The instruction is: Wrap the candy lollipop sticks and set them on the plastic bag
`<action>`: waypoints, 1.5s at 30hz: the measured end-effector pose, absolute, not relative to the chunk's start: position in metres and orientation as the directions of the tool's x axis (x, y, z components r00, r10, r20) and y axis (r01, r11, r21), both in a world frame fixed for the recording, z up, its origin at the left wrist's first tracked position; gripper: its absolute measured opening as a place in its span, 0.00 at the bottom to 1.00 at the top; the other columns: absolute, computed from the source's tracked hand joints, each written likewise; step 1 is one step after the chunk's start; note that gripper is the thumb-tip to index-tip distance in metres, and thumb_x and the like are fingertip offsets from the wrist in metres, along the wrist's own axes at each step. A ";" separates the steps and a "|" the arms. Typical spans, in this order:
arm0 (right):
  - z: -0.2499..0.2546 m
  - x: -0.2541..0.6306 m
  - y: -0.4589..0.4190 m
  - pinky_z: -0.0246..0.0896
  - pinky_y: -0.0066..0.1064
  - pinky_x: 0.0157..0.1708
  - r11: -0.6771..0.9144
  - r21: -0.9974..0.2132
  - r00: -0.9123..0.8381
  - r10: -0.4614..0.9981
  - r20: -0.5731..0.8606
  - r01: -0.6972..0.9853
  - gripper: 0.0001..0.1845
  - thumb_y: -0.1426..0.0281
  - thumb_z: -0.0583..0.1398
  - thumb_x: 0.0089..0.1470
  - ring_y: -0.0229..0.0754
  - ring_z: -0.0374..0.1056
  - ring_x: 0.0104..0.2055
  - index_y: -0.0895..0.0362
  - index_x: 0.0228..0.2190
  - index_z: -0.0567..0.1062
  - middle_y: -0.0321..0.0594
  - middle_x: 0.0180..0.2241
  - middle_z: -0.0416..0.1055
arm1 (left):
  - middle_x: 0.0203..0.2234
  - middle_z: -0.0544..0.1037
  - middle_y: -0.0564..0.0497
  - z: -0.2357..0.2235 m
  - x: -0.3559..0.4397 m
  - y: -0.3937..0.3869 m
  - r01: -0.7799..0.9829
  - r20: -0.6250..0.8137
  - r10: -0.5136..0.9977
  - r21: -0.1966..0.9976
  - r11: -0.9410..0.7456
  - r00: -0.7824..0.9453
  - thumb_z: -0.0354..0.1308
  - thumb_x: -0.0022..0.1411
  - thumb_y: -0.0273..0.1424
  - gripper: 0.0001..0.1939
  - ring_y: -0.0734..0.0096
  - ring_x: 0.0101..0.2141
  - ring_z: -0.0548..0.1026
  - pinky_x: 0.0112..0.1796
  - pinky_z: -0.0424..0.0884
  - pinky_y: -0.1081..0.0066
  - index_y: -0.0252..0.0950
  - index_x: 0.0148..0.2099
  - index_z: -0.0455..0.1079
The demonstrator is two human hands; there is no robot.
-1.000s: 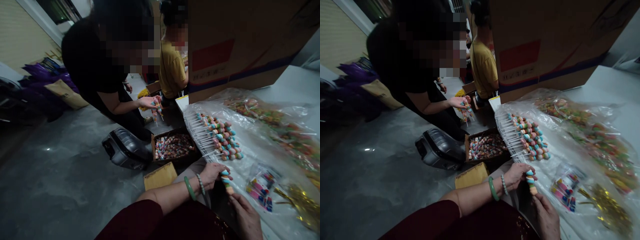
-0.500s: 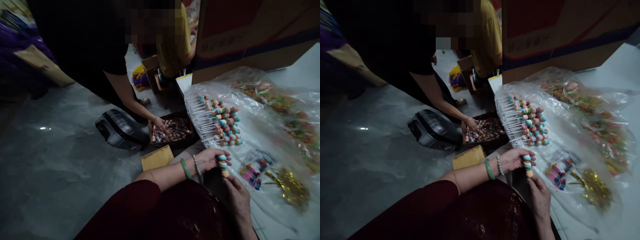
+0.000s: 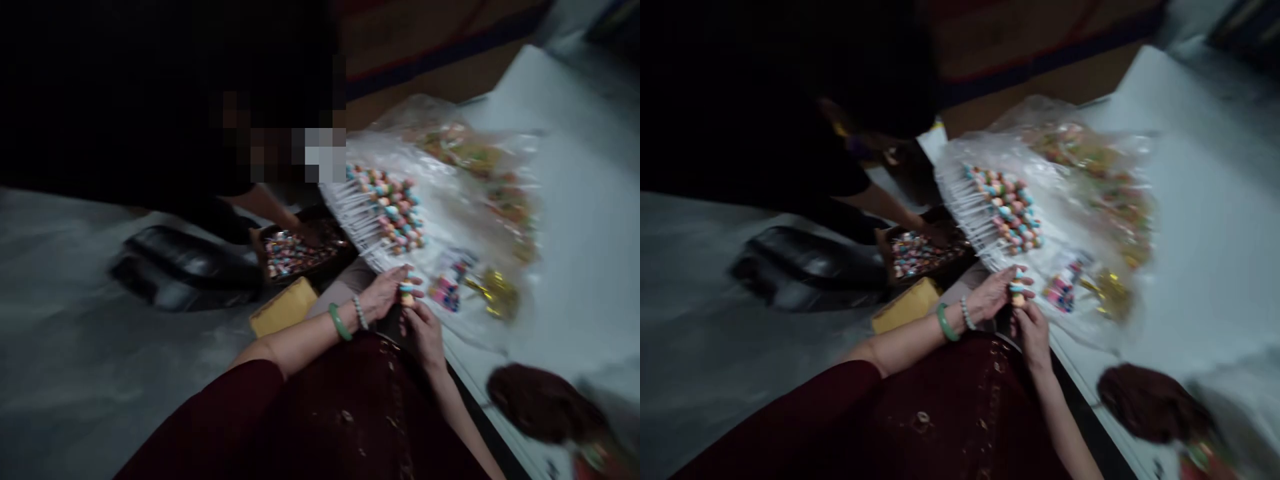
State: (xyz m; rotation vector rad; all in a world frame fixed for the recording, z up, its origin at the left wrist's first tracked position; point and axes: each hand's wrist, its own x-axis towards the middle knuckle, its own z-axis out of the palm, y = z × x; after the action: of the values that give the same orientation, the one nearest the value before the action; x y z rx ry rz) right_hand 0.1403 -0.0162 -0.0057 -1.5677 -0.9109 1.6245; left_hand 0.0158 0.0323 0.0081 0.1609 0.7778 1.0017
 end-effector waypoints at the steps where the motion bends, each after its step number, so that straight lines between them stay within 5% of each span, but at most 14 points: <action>1: -0.005 0.143 -0.016 0.49 0.25 0.17 -0.495 -0.868 -0.001 0.869 -0.496 -0.044 0.16 0.59 0.67 0.39 0.32 0.54 0.17 0.56 0.25 0.71 0.29 0.17 0.63 | 0.34 0.77 0.47 0.008 0.018 0.030 -0.690 -0.495 0.818 0.483 0.539 0.292 0.62 0.56 0.48 0.23 0.70 0.29 0.75 0.30 0.71 0.69 0.36 0.45 0.68; 4: -0.008 0.165 -0.015 0.44 0.24 0.17 -0.433 -0.896 0.095 0.892 -0.441 -0.095 0.15 0.60 0.67 0.39 0.31 0.49 0.17 0.55 0.23 0.68 0.27 0.16 0.59 | 0.35 0.77 0.47 0.003 0.024 0.028 -0.579 -0.464 0.815 0.578 0.576 0.348 0.63 0.55 0.48 0.23 0.69 0.33 0.75 0.34 0.70 0.70 0.35 0.44 0.70; 6: -0.011 0.187 -0.020 0.44 0.24 0.18 -0.395 -0.916 0.187 0.896 -0.402 -0.078 0.15 0.62 0.67 0.38 0.31 0.48 0.19 0.55 0.22 0.68 0.27 0.16 0.59 | 0.33 0.77 0.49 -0.001 0.029 0.028 -0.357 -0.507 0.794 0.712 0.605 0.334 0.65 0.55 0.41 0.17 0.71 0.31 0.74 0.33 0.68 0.71 0.35 0.42 0.71; 10: -0.018 0.224 -0.033 0.44 0.25 0.20 -0.325 -0.945 0.374 0.875 -0.308 -0.018 0.14 0.63 0.67 0.38 0.31 0.49 0.21 0.56 0.23 0.69 0.27 0.18 0.58 | 0.27 0.76 0.51 -0.002 0.045 0.035 0.277 -0.334 0.921 0.921 0.274 0.200 0.60 0.58 0.33 0.06 0.69 0.32 0.73 0.35 0.65 0.70 0.35 0.32 0.72; 14: -0.022 0.236 -0.036 0.37 0.26 0.17 -0.338 -0.931 0.402 0.840 -0.365 -0.138 0.16 0.59 0.66 0.41 0.31 0.43 0.17 0.54 0.26 0.67 0.23 0.15 0.51 | 0.38 0.77 0.45 -0.001 0.076 0.062 0.744 -0.138 0.970 0.666 -0.057 0.198 0.51 0.67 0.42 0.16 0.61 0.40 0.75 0.40 0.65 0.66 0.37 0.39 0.73; 19: -0.025 0.240 -0.039 0.37 0.26 0.16 -0.302 -0.938 0.381 0.858 -0.345 -0.170 0.16 0.60 0.67 0.42 0.30 0.44 0.17 0.55 0.26 0.67 0.23 0.16 0.52 | 0.46 0.75 0.38 -0.009 0.109 0.103 0.888 -0.172 0.980 0.460 -0.007 0.097 0.53 0.64 0.45 0.23 0.59 0.42 0.76 0.39 0.65 0.67 0.34 0.53 0.67; 23: -0.032 0.247 -0.044 0.37 0.26 0.17 -0.307 -0.940 0.383 0.858 -0.342 -0.151 0.15 0.61 0.67 0.43 0.30 0.44 0.18 0.56 0.26 0.68 0.24 0.16 0.53 | 0.41 0.79 0.43 -0.015 0.103 0.115 0.867 -0.256 0.967 0.484 0.117 0.013 0.51 0.66 0.39 0.13 0.60 0.42 0.76 0.38 0.64 0.67 0.39 0.45 0.73; 28: -0.038 0.248 -0.044 0.38 0.26 0.17 -0.320 -0.935 0.343 0.870 -0.354 -0.153 0.13 0.62 0.67 0.43 0.30 0.44 0.18 0.56 0.27 0.72 0.24 0.16 0.54 | 0.32 0.80 0.47 -0.016 0.079 0.114 0.727 -0.220 0.970 0.648 0.227 -0.106 0.53 0.63 0.41 0.15 0.64 0.37 0.74 0.35 0.62 0.68 0.39 0.31 0.74; 33: -0.027 0.239 -0.035 0.38 0.25 0.15 -0.315 -0.921 0.309 0.874 -0.375 -0.229 0.15 0.61 0.68 0.41 0.30 0.45 0.17 0.56 0.27 0.73 0.25 0.15 0.54 | 0.17 0.68 0.55 -0.013 0.061 0.104 0.200 -0.333 0.928 0.911 0.362 -0.164 0.57 0.57 0.34 0.11 0.75 0.24 0.65 0.28 0.60 0.74 0.37 0.24 0.65; 40: 0.005 0.206 0.001 0.38 0.23 0.12 -0.267 -0.886 0.275 0.882 -0.383 -0.378 0.21 0.56 0.69 0.41 0.25 0.46 0.15 0.58 0.31 0.74 0.33 0.25 0.71 | 0.23 0.72 0.55 0.012 0.065 0.049 -0.379 -0.378 0.908 0.825 0.420 0.183 0.64 0.52 0.39 0.14 0.80 0.22 0.65 0.26 0.62 0.76 0.35 0.30 0.65; 45: 0.013 0.182 0.021 0.42 0.22 0.13 -0.245 -0.896 0.248 0.903 -0.350 -0.371 0.19 0.58 0.68 0.43 0.26 0.48 0.15 0.56 0.34 0.73 0.29 0.23 0.68 | 0.26 0.73 0.54 0.022 0.070 0.026 -0.434 -0.295 0.915 0.812 0.391 0.274 0.65 0.52 0.39 0.14 0.80 0.23 0.65 0.28 0.63 0.75 0.34 0.31 0.67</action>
State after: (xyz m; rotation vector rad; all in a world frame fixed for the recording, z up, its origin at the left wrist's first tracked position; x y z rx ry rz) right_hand 0.1821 0.0212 0.0131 -1.2992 -0.5671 1.3258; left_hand 0.0704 0.0261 0.0222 0.6754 0.8606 1.0061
